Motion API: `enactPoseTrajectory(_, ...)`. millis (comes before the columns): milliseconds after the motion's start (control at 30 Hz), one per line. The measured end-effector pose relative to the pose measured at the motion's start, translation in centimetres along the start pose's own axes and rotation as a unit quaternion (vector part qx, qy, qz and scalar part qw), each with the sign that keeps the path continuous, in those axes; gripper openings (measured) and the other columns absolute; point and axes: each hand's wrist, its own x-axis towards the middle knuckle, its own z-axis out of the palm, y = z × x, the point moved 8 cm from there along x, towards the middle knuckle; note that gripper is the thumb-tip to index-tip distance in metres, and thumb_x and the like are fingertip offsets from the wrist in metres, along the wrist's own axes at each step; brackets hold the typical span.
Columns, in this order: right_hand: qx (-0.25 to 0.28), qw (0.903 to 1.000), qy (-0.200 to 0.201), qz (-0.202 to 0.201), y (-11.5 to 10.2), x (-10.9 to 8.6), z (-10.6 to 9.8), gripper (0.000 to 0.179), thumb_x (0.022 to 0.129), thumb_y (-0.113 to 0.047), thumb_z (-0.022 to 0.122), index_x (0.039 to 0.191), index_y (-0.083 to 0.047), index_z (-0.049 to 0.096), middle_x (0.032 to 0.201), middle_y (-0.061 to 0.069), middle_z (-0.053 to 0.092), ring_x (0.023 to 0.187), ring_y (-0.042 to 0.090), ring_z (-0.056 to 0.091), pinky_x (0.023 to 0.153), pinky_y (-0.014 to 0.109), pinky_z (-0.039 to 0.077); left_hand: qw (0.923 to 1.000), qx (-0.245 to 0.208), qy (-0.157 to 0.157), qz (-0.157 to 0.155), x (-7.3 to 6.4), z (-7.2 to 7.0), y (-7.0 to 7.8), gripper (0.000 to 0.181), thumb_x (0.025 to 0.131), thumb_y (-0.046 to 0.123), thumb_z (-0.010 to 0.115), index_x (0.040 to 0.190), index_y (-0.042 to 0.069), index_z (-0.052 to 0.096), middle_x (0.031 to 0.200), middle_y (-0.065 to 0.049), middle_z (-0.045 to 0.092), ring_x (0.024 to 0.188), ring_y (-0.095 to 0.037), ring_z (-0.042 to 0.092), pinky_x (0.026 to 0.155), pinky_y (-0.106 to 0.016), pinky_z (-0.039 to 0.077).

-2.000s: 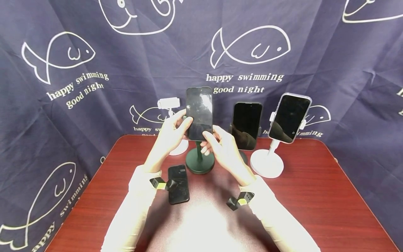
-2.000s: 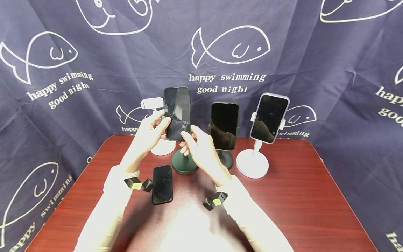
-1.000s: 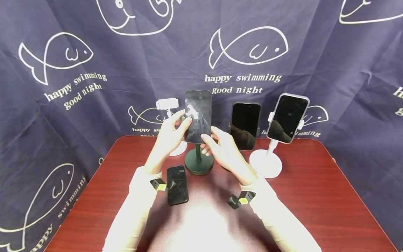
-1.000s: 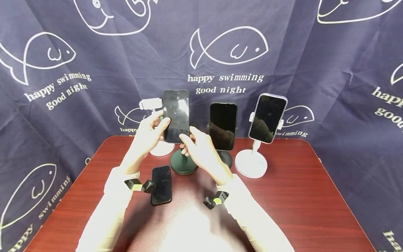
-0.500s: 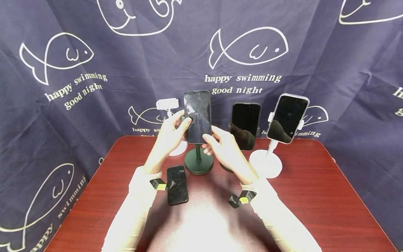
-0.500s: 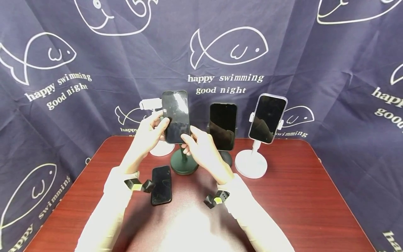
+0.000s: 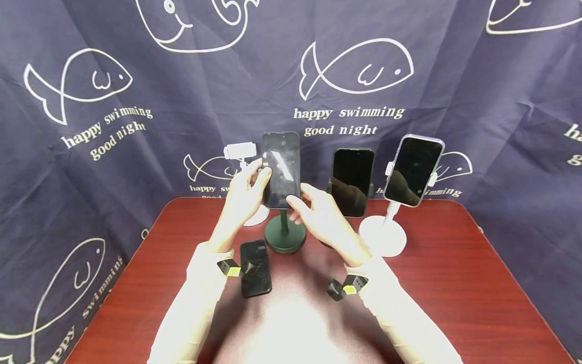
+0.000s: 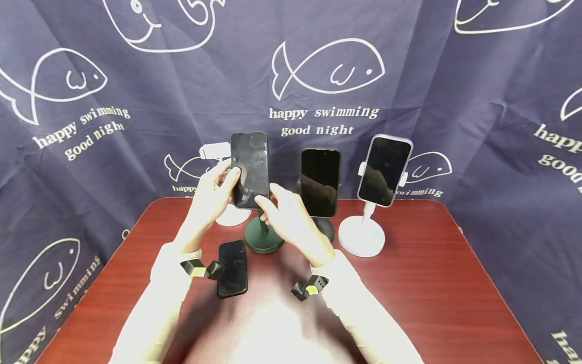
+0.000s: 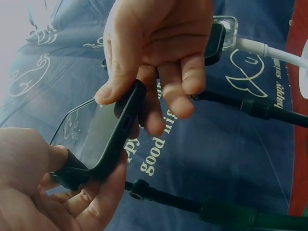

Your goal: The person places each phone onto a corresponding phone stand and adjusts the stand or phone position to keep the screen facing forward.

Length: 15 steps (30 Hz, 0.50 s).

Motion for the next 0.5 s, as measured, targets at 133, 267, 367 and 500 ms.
enactPoseTrajectory(133, -0.023, 0.9994, 0.001, 0.026, -0.1, -0.2, -0.6, 0.038, 0.103, -0.036, 0.062, 0.135, -0.015, 0.062, 0.099, 0.008, 0.078, 0.074, 0.015, 0.076, 0.078, 0.038, 0.062, 1.0, 0.002, 0.0, 0.003, 0.0, 0.1, 0.2, 0.039, 0.104, 0.031, 0.059, 0.135, 0.008, 0.065, 0.076, -0.008, 0.055, 0.075, -0.023, 0.053, 0.074, -0.035, 0.044)
enactPoseTrajectory(267, -0.037, 0.9983, 0.035, 0.03, -0.8, -0.3, -1.5, 0.047, 0.109, -0.032, 0.05, 0.152, -0.012, 0.048, 0.118, 0.013, 0.073, 0.083, 0.02, 0.078, 0.089, 0.04, 0.06, 0.9999, 0.011, -0.001, 0.0, -0.1, 0.2, 0.2, 0.036, 0.105, 0.032, 0.059, 0.133, 0.011, 0.064, 0.075, -0.006, 0.052, 0.071, -0.022, 0.051, 0.07, -0.035, 0.043)
enactPoseTrajectory(367, -0.045, 0.9964, 0.071, 0.001, -1.7, -0.2, -2.0, 0.045, 0.11, -0.014, 0.042, 0.154, -0.008, 0.044, 0.132, 0.018, 0.066, 0.09, 0.026, 0.076, 0.088, 0.039, 0.06, 0.9999, 0.009, -0.003, -0.012, -0.1, 0.3, 0.0, 0.038, 0.105, 0.033, 0.057, 0.137, 0.011, 0.061, 0.077, -0.008, 0.055, 0.07, -0.022, 0.055, 0.071, -0.035, 0.045)
enactPoseTrajectory(500, -0.045, 0.9937, 0.101, -0.021, -2.1, 0.3, -2.1, 0.05, 0.103, -0.001, 0.044, 0.152, -0.009, 0.045, 0.148, 0.012, 0.053, 0.1, 0.027, 0.073, 0.086, 0.036, 0.058, 0.9997, -0.006, 0.0, -0.022, -0.3, 0.2, -0.2, 0.042, 0.105, 0.031, 0.059, 0.141, 0.01, 0.056, 0.077, -0.01, 0.059, 0.072, -0.024, 0.061, 0.076, -0.036, 0.049)
